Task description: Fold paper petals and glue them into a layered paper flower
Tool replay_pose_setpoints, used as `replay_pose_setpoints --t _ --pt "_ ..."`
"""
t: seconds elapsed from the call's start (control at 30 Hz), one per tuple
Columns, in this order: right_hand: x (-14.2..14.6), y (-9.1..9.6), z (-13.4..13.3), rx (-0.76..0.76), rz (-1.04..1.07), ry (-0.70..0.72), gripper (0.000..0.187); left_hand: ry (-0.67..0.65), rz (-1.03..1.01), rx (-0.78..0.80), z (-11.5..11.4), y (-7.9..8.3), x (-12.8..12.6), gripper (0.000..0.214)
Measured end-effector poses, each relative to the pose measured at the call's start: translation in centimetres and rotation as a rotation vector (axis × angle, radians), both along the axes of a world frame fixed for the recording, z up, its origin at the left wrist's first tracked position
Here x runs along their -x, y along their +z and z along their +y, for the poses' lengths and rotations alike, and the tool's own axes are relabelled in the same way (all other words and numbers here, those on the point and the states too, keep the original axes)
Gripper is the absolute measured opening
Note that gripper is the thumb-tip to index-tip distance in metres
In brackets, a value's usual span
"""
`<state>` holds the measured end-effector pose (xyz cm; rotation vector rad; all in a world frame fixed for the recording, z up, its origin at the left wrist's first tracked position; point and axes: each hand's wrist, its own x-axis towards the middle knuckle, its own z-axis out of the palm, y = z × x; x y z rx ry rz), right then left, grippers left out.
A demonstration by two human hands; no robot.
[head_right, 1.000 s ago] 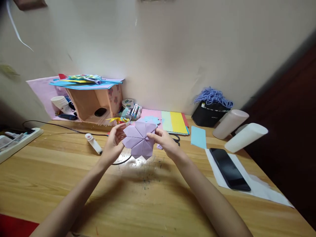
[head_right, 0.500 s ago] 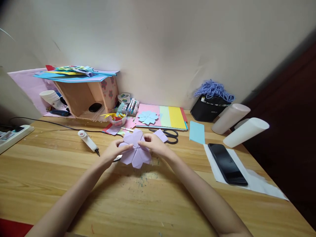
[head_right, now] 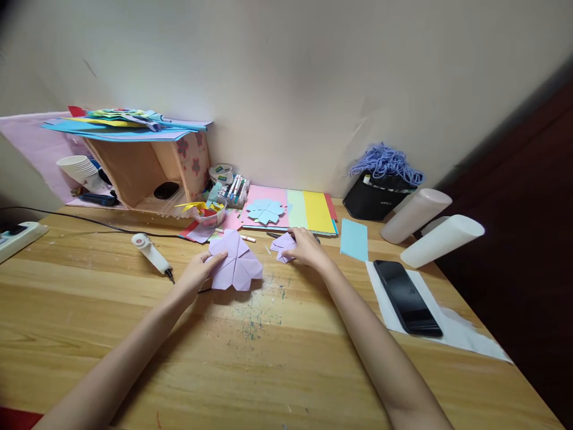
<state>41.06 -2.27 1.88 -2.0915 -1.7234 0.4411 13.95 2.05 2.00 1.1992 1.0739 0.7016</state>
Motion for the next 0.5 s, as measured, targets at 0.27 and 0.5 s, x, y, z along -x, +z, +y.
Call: replay_pose_setpoints --t 0.27,0.5 --pt "1.2 1.8 -0.1 -0.264 0.106 -0.012 0.033 0.104 -0.053 -0.006 0.6 -0.2 0.2 0.046" --pt "1.8 3.4 -1.4 0.072 0.056 0.461 0.034 0.162 -0.088 0.044 1.2 -0.6 0.4 0.044"
